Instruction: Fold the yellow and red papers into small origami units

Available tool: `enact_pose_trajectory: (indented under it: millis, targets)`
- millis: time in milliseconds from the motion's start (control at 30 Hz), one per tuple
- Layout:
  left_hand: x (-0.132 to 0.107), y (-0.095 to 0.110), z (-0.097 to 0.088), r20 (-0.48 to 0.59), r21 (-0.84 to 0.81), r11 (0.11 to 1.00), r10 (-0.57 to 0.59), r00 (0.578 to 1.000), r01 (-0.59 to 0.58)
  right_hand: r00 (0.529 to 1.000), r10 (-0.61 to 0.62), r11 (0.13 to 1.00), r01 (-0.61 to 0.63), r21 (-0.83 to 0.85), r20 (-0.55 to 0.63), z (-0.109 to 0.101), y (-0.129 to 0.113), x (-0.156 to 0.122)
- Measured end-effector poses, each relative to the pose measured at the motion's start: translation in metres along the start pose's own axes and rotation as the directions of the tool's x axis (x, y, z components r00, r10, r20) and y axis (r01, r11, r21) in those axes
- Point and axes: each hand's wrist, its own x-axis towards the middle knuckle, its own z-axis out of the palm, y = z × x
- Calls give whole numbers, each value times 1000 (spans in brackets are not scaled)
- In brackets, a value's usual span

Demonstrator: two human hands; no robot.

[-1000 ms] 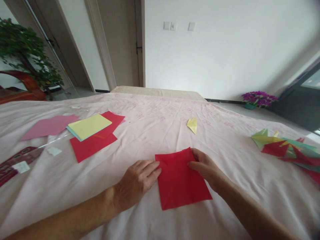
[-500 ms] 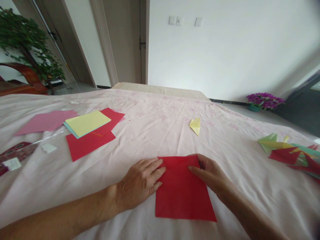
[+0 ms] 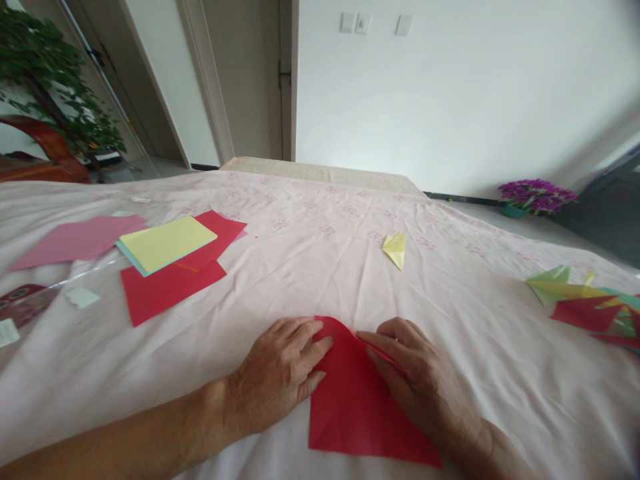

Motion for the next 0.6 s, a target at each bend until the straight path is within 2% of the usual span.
enact_pose_trajectory:
  millis: [233,600]
  targets:
    - [-2,-5,-1,-40,-1,1000,-30,999,30,978,-210,973,209,-97,-4,8,6,-8]
    - [3,-11,-1,-85,40,998,-38,996,41,955,-273,953,285,-104,112,12,7,-7]
